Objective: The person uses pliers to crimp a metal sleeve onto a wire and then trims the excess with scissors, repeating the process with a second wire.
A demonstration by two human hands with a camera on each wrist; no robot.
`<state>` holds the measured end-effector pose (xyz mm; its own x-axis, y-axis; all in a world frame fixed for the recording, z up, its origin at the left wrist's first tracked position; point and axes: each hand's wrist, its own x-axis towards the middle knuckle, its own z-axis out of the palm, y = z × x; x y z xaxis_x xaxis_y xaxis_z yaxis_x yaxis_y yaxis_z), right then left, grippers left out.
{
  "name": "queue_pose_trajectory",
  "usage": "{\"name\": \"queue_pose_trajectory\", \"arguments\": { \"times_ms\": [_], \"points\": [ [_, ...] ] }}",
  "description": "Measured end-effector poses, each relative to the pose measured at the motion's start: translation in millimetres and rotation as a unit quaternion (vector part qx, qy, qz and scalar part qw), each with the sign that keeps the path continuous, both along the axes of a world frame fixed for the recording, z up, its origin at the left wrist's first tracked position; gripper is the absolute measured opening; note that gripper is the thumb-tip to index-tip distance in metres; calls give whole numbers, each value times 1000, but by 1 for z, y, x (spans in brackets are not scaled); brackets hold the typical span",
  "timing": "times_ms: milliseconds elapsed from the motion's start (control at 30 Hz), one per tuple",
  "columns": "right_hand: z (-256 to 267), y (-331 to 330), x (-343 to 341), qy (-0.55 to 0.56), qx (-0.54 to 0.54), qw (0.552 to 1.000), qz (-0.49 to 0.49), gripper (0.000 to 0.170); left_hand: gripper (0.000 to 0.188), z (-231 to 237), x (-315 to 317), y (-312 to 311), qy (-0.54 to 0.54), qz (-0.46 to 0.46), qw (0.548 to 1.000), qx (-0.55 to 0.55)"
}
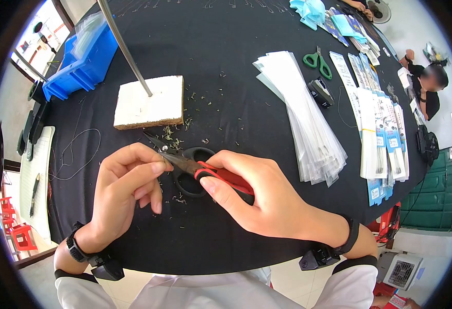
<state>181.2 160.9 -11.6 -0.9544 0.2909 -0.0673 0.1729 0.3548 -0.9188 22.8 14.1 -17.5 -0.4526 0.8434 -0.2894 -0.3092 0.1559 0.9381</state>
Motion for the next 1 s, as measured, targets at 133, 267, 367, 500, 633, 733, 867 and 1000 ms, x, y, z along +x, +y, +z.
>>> {"name": "queue_pose_trajectory", "arguments": {
  "times_ms": [133, 267, 367, 500, 633, 733, 867, 1000],
  "points": [
    [3, 0, 0, -15, -1, 1000, 3, 27, 14, -3, 0, 0, -6, 6, 1000, 20],
    [3, 0, -1, -15, 8, 1000, 5, 27, 14, -2, 1, 0, -27, 11, 999, 21],
    [2, 0, -1, -16, 9, 1000, 5, 27, 13, -3, 1, 0, -34, 10, 999, 30],
    [2, 0, -1, -15, 13, 1000, 4, 27, 13, -4, 1, -1, -47, 8, 998, 34],
    [3, -2, -2, -3, 0, 1000, -13, 21, 12, -4, 0, 0, -61, 7, 997, 42],
    [2, -1, -2, -4, -2, 1000, -11, 21, 11, -3, 1, 0, -68, 16, 997, 33],
    [3, 0, -1, -16, -7, 1000, -1, 22, 10, 2, 0, 0, -80, 8, 997, 8],
    [5, 2, 1, -37, -52, 998, 2, 25, 10, 0, 1, 0, -35, 14, 999, 8]
  ]
}}
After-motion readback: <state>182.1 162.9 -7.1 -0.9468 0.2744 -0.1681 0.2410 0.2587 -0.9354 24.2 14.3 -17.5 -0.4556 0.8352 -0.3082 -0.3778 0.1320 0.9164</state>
